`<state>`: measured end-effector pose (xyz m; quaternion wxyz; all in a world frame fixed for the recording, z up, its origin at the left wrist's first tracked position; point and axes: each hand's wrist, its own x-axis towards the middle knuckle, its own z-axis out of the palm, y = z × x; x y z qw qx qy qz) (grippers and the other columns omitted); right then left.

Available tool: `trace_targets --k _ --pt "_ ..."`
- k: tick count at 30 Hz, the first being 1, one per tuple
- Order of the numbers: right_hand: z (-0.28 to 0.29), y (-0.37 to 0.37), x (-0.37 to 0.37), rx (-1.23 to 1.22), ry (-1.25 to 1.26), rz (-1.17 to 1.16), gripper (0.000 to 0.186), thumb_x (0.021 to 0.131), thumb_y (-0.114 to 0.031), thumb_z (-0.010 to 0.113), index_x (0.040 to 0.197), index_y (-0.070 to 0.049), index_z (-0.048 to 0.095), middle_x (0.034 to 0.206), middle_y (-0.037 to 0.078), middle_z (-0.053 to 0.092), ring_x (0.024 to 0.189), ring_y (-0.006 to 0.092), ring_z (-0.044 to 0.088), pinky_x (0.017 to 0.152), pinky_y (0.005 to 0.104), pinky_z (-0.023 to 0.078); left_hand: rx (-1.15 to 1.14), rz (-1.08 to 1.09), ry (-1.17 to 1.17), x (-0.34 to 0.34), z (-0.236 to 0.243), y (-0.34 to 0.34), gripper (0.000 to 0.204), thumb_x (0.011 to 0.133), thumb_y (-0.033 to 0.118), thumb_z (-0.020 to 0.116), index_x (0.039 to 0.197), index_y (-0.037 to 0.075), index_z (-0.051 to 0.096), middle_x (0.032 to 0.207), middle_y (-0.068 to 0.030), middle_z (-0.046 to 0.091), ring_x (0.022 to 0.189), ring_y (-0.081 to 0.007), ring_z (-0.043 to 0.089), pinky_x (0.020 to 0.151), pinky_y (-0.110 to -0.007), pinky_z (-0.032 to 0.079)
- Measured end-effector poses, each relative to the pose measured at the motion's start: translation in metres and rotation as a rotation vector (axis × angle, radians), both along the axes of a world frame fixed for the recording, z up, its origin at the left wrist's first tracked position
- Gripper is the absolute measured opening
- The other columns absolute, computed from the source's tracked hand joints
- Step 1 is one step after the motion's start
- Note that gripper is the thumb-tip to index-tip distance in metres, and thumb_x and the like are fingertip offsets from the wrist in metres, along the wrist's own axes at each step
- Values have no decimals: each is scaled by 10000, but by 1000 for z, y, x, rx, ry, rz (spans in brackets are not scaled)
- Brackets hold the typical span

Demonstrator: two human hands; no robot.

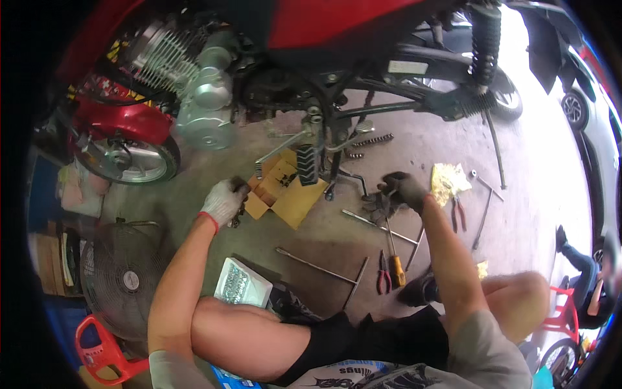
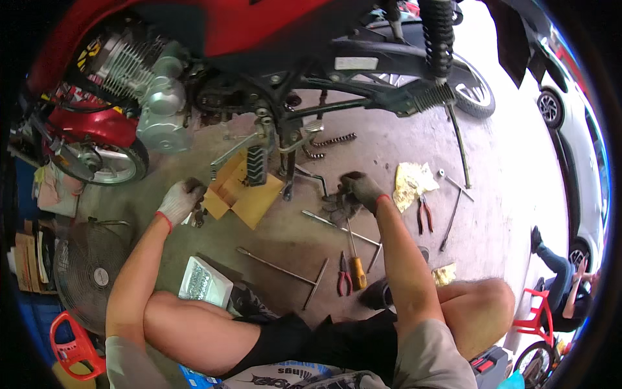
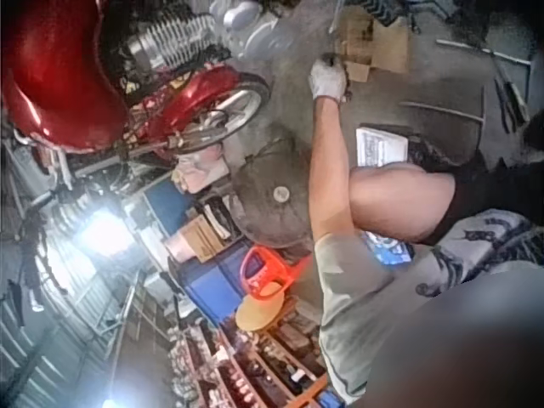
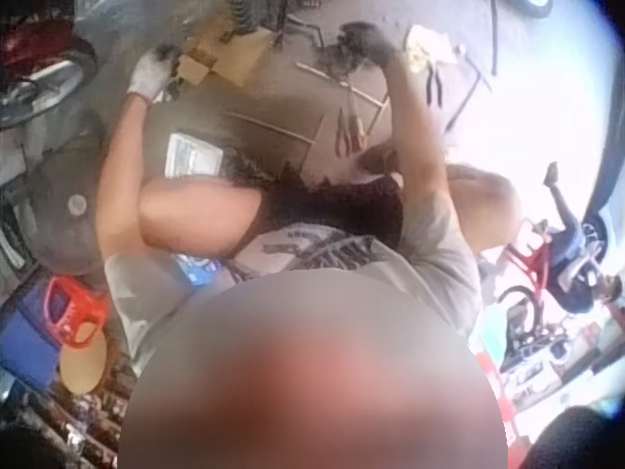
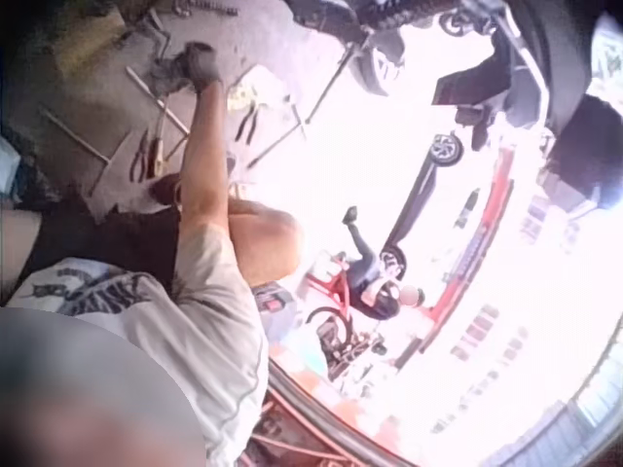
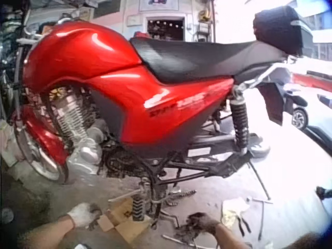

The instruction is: Replacing parts and performing maintenance on a red motorcycle engine and chain assembly.

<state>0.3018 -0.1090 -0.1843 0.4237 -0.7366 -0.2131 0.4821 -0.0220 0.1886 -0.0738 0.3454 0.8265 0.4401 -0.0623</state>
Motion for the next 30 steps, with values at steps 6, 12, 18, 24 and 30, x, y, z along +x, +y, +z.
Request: trace_targets --k 6,12,18,24,30 --pt "-104 -55 -11 -446 -786 -101 692 826 -182 619 1470 -165 367 1382 254 467 1218 368 542 959 439 490 222 -197 63 -14 -14 -2 304 899 261 547 1063 25 649 907 -207 682 891 -376 655 793 -424 506" --pt "-119 -49 -13 -558 -702 12 378 828 -231 603 1191 -131 635 1157 193 620 1105 365 599 952 444 475 206 -250 244 -12 -7 -25 284 930 241 531 973 -12 652 734 -128 668 641 -218 655 624 -358 506" --pt "-135 -78 10 -454 -539 -67 356 895 -349 545 1100 -87 672 1130 182 665 1095 325 620 930 432 491 184 -369 319 26 19 -78 291 911 276 540 1032 40 660 919 -187 692 898 -356 666 794 -425 515" --pt "-148 -104 96 -569 -657 -382 542 870 -241 572 1396 -160 469 1480 183 396 1313 366 448 1006 447 453 175 -524 326 47 41 -130 241 911 227 562 1038 47 659 954 -149 687 911 -314 656 811 -386 508" --pt "-167 -148 106 -603 -635 -339 439 898 -167 486 1316 -39 520 1325 271 527 1205 353 561 1000 434 452 94 -565 103 82 4 -189 246 926 189 529 1073 33 648 1010 -171 684 975 -337 650 841 -390 503"
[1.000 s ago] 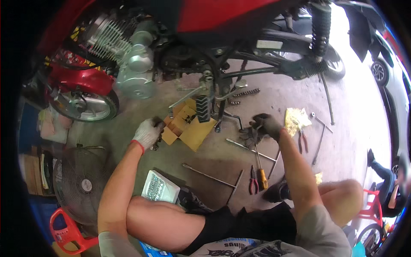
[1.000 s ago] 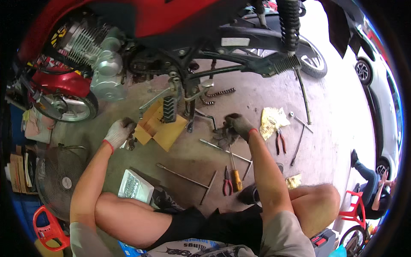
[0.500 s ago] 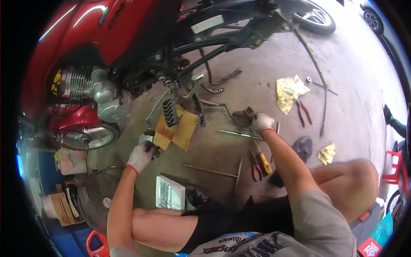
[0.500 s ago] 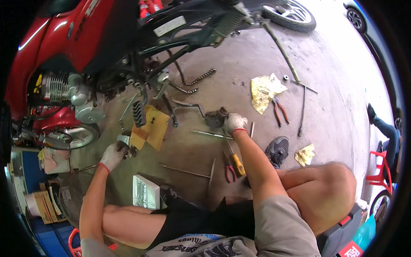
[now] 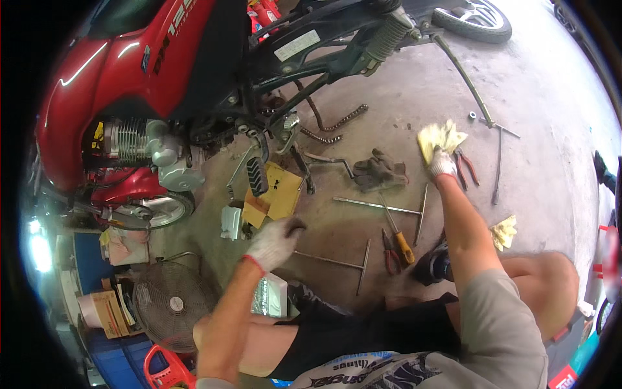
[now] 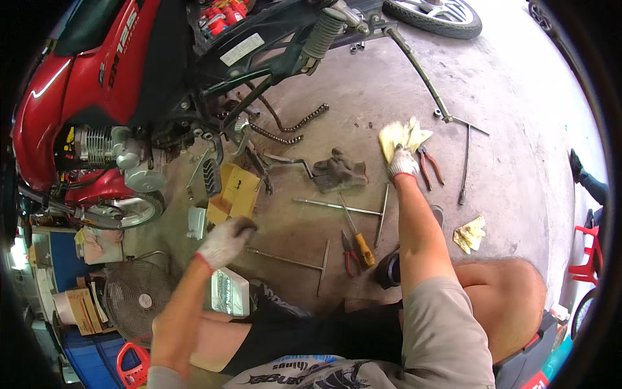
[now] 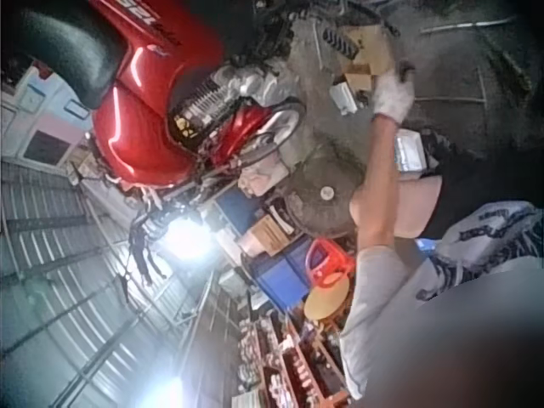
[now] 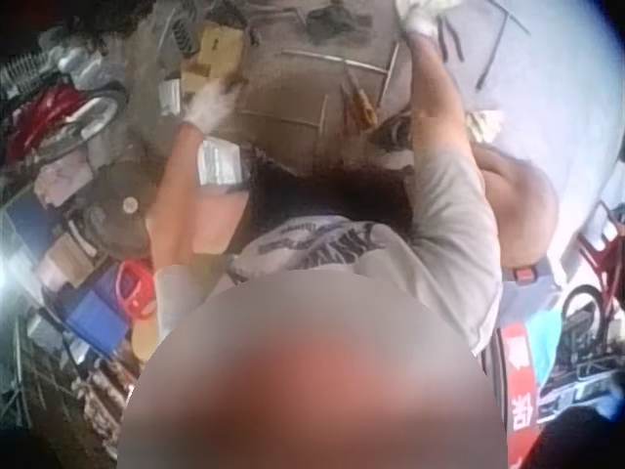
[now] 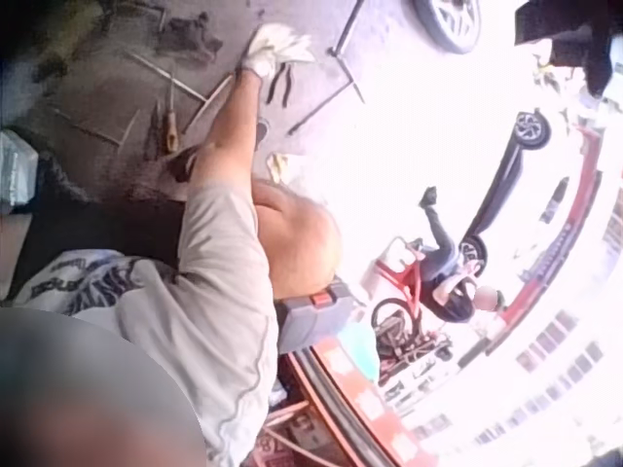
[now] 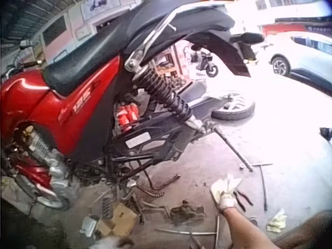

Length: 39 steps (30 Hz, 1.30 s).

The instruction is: Replacing parts and performing maintenance on a red motorcycle engine and chain assembly.

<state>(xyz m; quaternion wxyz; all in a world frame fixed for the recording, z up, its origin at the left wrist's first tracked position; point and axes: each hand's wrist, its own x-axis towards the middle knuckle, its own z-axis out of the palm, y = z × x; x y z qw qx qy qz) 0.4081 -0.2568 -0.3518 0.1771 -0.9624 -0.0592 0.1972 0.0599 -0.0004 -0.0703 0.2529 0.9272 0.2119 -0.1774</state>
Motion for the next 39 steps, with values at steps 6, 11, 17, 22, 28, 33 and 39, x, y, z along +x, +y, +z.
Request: trace_targets --k 6,11,17,22,28,33,39 --pt "23 19 -32 25 -6 124 365 883 -311 556 1117 -48 653 1124 239 651 1061 393 626 890 471 496 -290 263 -77 21 -62 -45 243 947 195 541 1082 20 644 957 -149 694 861 -233 679 758 -343 523" --pt "95 67 -70 421 63 123 322 881 -292 572 1053 -36 661 1000 231 681 914 398 665 793 465 521 -742 800 -371 9 -97 -55 256 964 190 556 1140 14 615 963 -100 682 847 -165 662 698 -304 522" --pt "145 110 -167 446 308 921 238 931 -194 526 1086 -52 638 1000 120 705 904 290 674 799 392 524 -1024 1133 -561 -6 -142 -91 350 961 210 578 1266 42 556 1062 -56 658 867 -163 657 677 -291 534" --pt "102 114 -242 584 325 1014 339 919 -168 587 1228 -31 595 1128 139 677 1048 226 633 913 349 481 -1041 1256 -611 -16 -171 -89 302 953 107 513 1242 44 575 1066 -66 659 892 -172 654 715 -311 547" --pt "46 113 -254 806 581 361 339 916 -179 594 1232 -56 599 1152 168 667 1095 262 628 927 361 479 -758 885 -497 -28 -205 -98 258 895 190 520 1063 37 643 968 -202 680 887 -335 665 758 -424 533" --pt "59 100 -260 184 352 629 360 900 -312 571 1197 -112 618 1054 228 663 973 354 659 840 412 513 -221 941 120 -66 -232 -95 348 839 319 557 983 44 713 1089 -245 645 1045 -408 618 870 -480 512" --pt "62 108 -248 372 268 548 396 907 -348 573 1220 -109 612 1076 184 681 952 325 676 805 419 512 -90 1120 260 -96 -254 -89 347 795 287 653 1058 67 707 1116 -164 685 1029 -320 673 831 -444 551"
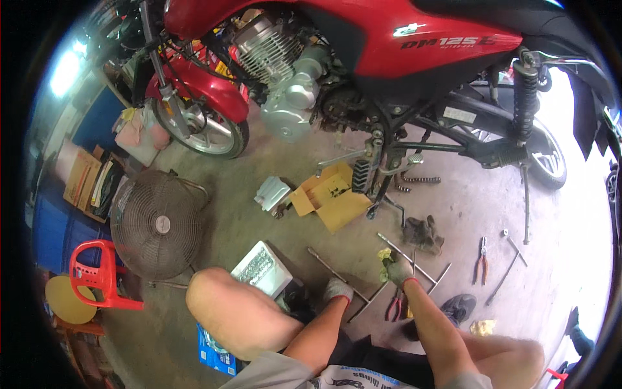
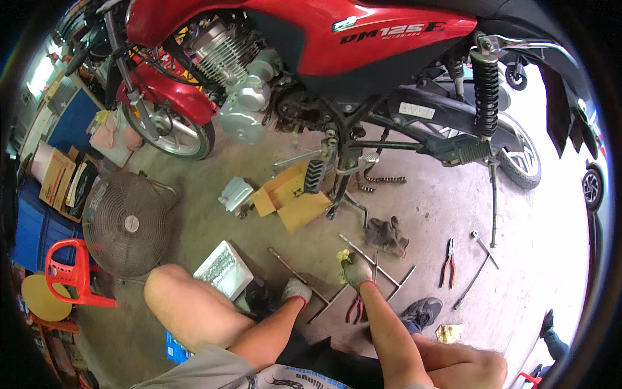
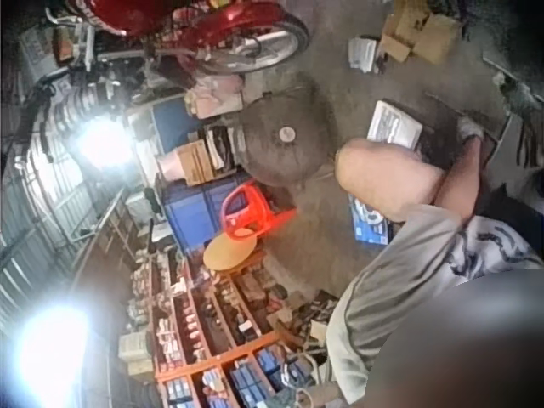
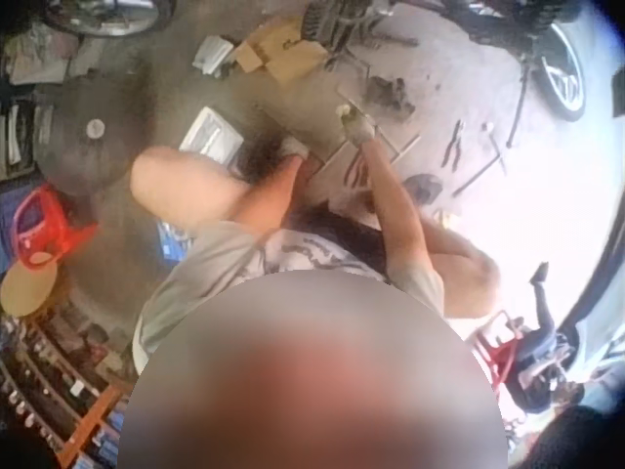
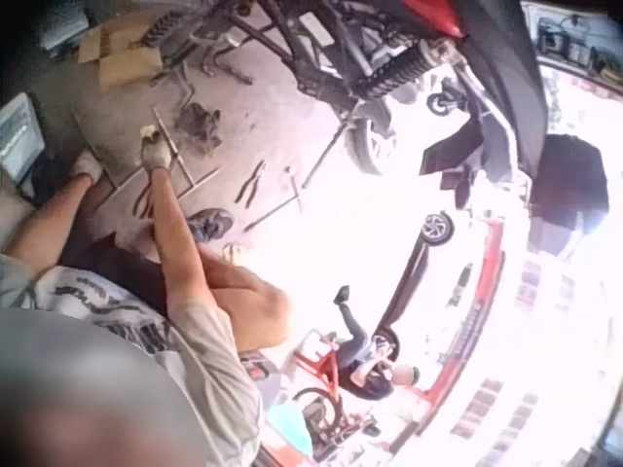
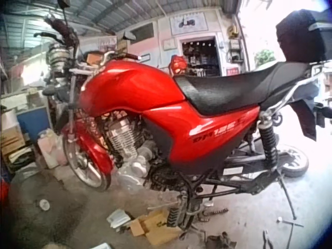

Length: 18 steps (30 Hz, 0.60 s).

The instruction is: Replacing parts and performing maintenance on a red motorcycle engine and chain assembly.

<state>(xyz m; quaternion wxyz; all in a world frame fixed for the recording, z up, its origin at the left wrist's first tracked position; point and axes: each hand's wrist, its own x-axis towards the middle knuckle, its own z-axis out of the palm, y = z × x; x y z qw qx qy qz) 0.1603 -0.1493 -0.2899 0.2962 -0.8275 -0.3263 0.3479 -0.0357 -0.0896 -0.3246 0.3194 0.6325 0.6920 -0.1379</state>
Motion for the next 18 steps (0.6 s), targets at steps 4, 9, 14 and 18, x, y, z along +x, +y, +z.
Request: trace_targets --k 4,9,14,18 --pt "-3 4 12 23 80 -27 322 920 -327 586 1160 -118 634 856 129 697 728 257 676 636 379 511 152 121 -45 13 -10 -3 430 736 261 710 1103 46 646 1096 -153 686 978 -323 686 812 -449 555" --pt "-18 7 15 109 95 -28 289 922 -311 592 1102 -86 627 819 107 672 645 220 644 578 356 495 29 223 -77 14 -11 9 469 686 231 741 1102 71 593 1014 -169 690 914 -308 699 781 -436 564" --pt "-18 7 25 231 219 -128 221 930 -194 595 1098 -55 629 813 62 653 603 156 599 538 322 485 168 -18 72 18 -13 -4 488 719 214 729 1152 97 537 957 -141 666 853 -305 700 741 -438 570" --pt "9 -2 37 164 352 -221 265 911 -208 618 1104 -27 633 871 89 695 686 200 642 612 332 502 346 -121 94 19 -17 -17 453 751 193 700 1157 92 526 932 -111 648 813 -301 697 723 -431 576"
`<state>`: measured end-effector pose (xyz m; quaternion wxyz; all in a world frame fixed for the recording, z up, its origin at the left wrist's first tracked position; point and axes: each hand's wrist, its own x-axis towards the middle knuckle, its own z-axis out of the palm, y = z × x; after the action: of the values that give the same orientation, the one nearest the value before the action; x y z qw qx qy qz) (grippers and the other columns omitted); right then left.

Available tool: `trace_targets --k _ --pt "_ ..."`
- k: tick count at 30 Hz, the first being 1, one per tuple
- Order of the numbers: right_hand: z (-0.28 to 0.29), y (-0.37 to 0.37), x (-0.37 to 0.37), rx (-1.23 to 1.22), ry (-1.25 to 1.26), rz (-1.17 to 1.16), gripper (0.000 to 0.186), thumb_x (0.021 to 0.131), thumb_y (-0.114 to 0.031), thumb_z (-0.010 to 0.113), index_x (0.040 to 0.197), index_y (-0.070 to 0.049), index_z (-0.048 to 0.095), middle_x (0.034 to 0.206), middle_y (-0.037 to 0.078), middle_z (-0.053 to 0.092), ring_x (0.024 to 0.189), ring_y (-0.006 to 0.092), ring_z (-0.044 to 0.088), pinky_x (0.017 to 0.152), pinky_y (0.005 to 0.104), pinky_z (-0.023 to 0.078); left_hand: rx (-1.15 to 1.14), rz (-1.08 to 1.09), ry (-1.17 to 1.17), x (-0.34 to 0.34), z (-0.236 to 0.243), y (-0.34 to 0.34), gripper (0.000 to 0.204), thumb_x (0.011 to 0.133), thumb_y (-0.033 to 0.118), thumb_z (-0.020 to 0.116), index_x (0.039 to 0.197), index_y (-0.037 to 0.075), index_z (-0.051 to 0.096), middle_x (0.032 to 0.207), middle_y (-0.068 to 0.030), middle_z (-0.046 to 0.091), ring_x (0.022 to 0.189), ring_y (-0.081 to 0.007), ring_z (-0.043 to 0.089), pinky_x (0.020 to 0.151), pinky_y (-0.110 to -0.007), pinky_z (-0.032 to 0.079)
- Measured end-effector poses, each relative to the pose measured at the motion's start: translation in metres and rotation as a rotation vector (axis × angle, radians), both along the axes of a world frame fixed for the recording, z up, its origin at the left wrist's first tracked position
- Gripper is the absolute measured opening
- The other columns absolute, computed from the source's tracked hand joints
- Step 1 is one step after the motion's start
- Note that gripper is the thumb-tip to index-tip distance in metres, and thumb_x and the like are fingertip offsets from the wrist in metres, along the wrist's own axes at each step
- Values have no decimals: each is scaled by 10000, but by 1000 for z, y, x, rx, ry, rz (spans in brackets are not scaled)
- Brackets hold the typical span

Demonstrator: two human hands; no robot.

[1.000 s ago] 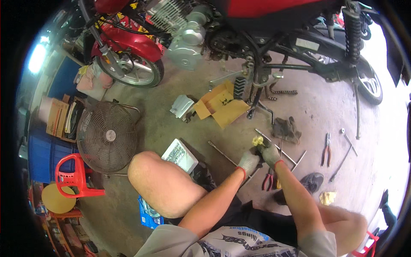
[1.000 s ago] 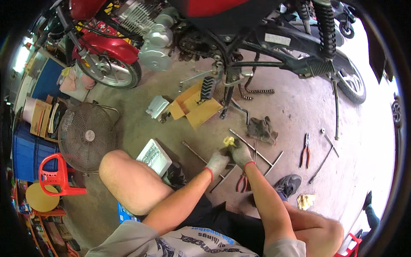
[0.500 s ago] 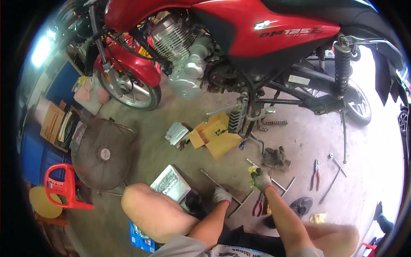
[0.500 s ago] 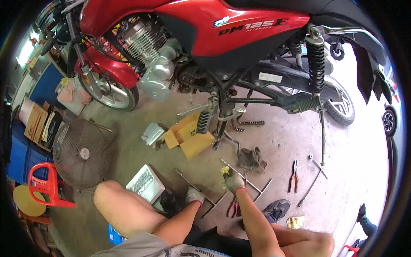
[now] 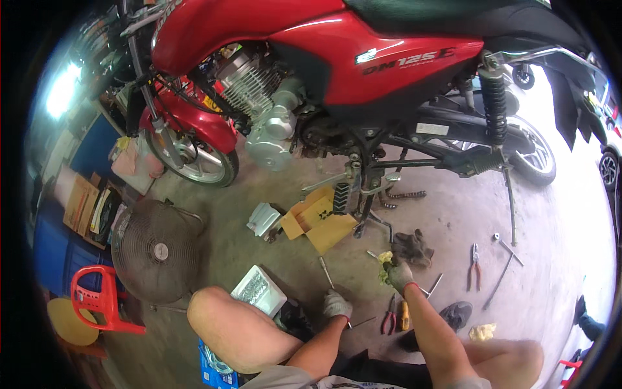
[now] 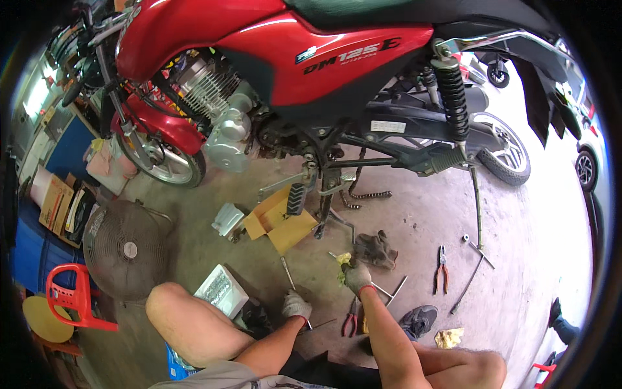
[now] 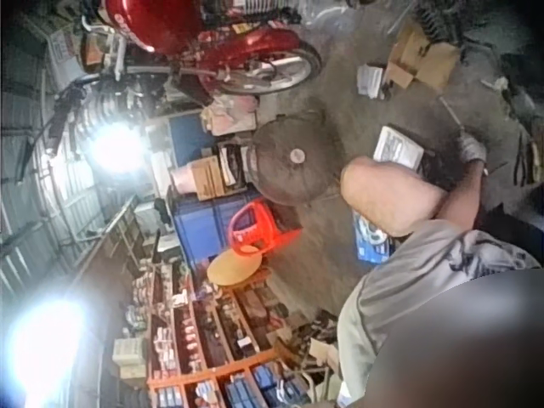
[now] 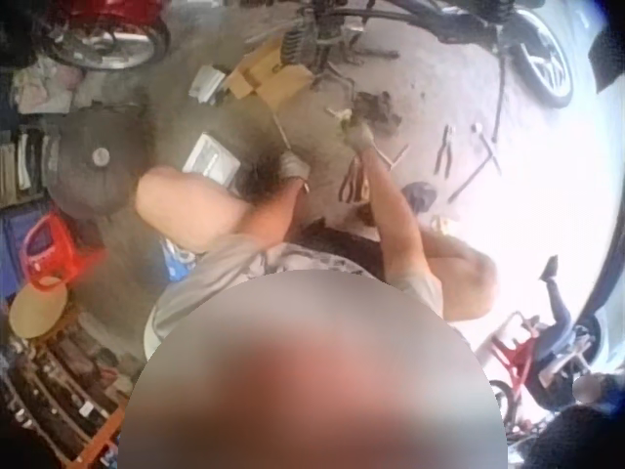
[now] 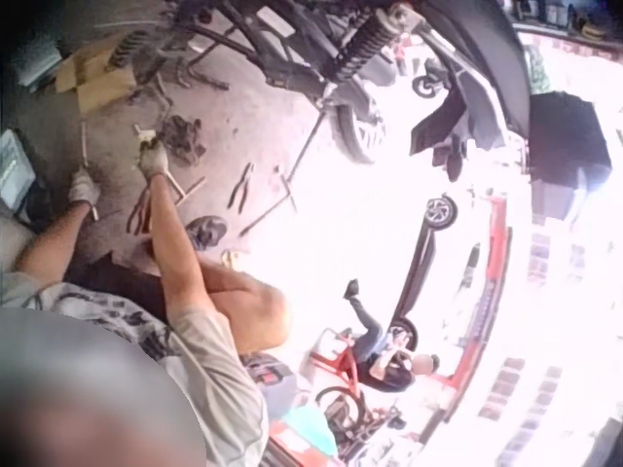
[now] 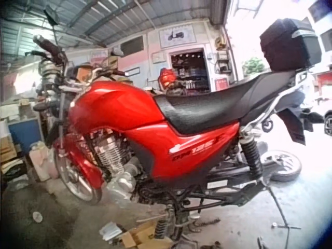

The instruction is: Replacing parts and performing maintenance on a red motorcycle engine and chain assembly.

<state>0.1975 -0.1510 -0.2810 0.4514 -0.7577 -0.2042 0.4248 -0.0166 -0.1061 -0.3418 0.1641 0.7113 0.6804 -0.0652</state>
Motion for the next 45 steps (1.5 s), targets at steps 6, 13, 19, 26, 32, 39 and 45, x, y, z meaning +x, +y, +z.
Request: trace_targets --k 6,13,19,26,32,39,45 --pt "21 -5 16 82 32 -13 258 915 -196 614 1128 -53 643 811 76 671 607 150 608 532 301 471 -189 21 -41 2 -6 23 367 767 188 665 1100 58 582 1004 -161 678 878 -332 696 756 -435 570" --pt "18 -18 66 323 -28 -219 384 930 -102 565 1301 -16 523 1160 106 634 1050 221 587 912 322 462 -216 -226 -376 37 36 -41 260 824 168 570 1051 47 608 1044 -250 647 967 -426 640 821 -491 531" --pt "71 -28 91 422 142 -213 303 968 -189 553 1211 -13 594 1038 59 654 917 142 583 815 286 481 -50 -452 -490 68 94 -45 140 841 116 542 953 34 569 930 -258 622 894 -451 612 755 -525 492" --pt "60 -14 68 120 -440 268 331 933 -312 567 1129 -55 635 1046 186 675 954 341 640 843 407 488 -27 -535 -474 72 121 -31 119 824 87 539 922 26 568 882 -247 628 863 -447 615 728 -515 496" --pt "37 -4 73 412 235 -405 249 1020 -192 460 1078 2 605 941 65 671 909 196 669 697 309 524 -131 -636 -348 75 137 -28 205 828 112 544 1007 18 578 992 -259 640 944 -450 618 794 -519 500" --pt "61 -31 101 737 792 -172 273 1004 -231 515 1178 -31 580 1046 74 672 879 177 661 656 313 533 -359 -586 -457 65 139 -18 177 827 74 506 969 14 593 835 -179 643 754 -342 616 659 -439 488" --pt "58 -13 74 455 71 98 221 990 -192 532 1093 -19 623 1038 65 657 845 133 621 662 287 501 -1095 -80 -895 66 165 -23 233 788 6 480 1001 59 561 827 -25 595 647 -128 527 487 -269 390"
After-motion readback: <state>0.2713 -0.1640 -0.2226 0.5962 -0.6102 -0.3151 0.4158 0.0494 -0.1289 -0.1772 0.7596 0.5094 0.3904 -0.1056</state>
